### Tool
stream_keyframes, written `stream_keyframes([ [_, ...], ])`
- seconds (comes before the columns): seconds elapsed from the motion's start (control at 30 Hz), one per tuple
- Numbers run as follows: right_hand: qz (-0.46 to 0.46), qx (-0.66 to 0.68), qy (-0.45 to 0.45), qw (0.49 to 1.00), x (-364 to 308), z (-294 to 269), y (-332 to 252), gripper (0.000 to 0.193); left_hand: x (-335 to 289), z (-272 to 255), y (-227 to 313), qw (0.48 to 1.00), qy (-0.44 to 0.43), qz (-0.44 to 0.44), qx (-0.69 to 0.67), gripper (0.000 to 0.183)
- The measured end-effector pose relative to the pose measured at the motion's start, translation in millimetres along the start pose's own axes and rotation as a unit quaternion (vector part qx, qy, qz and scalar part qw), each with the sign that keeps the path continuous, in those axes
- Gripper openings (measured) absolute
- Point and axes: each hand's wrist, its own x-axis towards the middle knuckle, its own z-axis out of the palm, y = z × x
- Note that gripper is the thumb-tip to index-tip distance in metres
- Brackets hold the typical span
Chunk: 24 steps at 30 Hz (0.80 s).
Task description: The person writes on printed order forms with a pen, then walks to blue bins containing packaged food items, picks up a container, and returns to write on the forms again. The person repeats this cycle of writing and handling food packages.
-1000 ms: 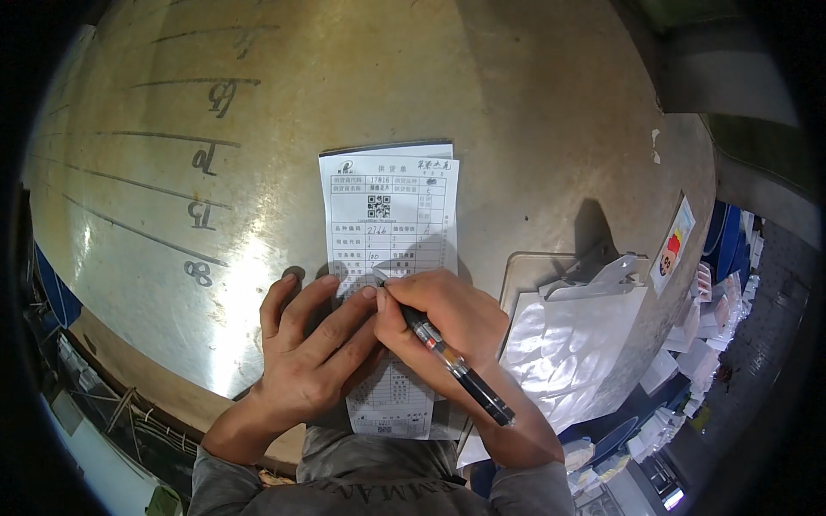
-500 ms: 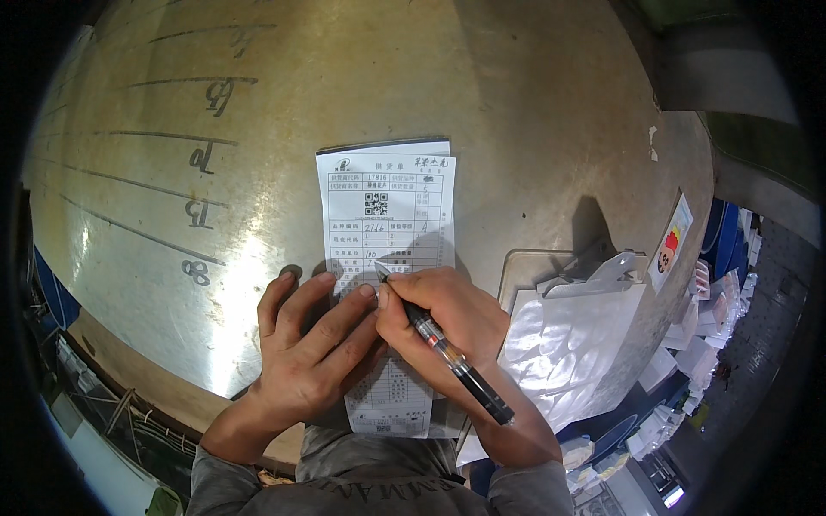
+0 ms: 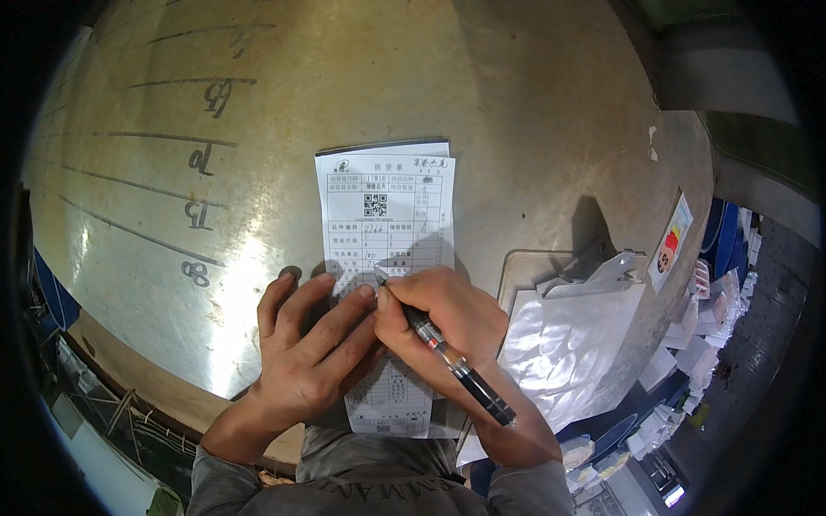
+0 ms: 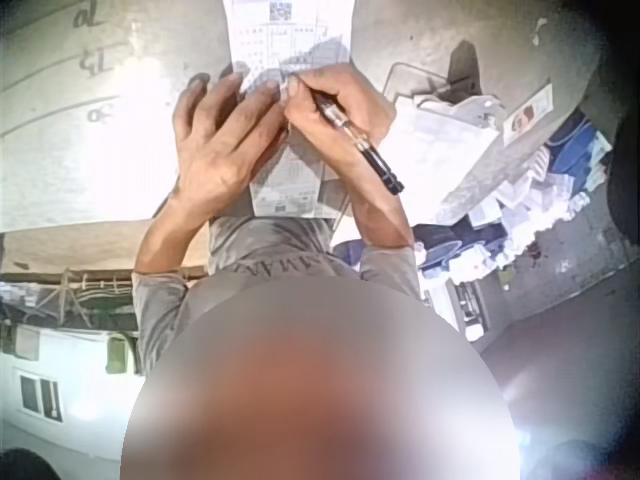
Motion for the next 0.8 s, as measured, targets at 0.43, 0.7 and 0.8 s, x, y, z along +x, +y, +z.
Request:
stream_keyframes([
  [0.43, 0.038, 0.062, 0.057, 0.996, -10, -26, 1, 0.019, 0, -1, 2, 1.0, -0.017, -0.012, 0.005, 0.038],
  [0.7, 0.013, 0.034, 0.063, 0.997, -9, -22, 16, 0.019, 0, -2, 4, 0.999, -0.039, -0.018, 0.014, 0.043],
  [0.8, 0.002, 0.03, 0.062, 0.998, -8, -22, 19, 0.02, -1, -3, 3, 0.999, -0.047, -0.019, 0.013, 0.044],
])
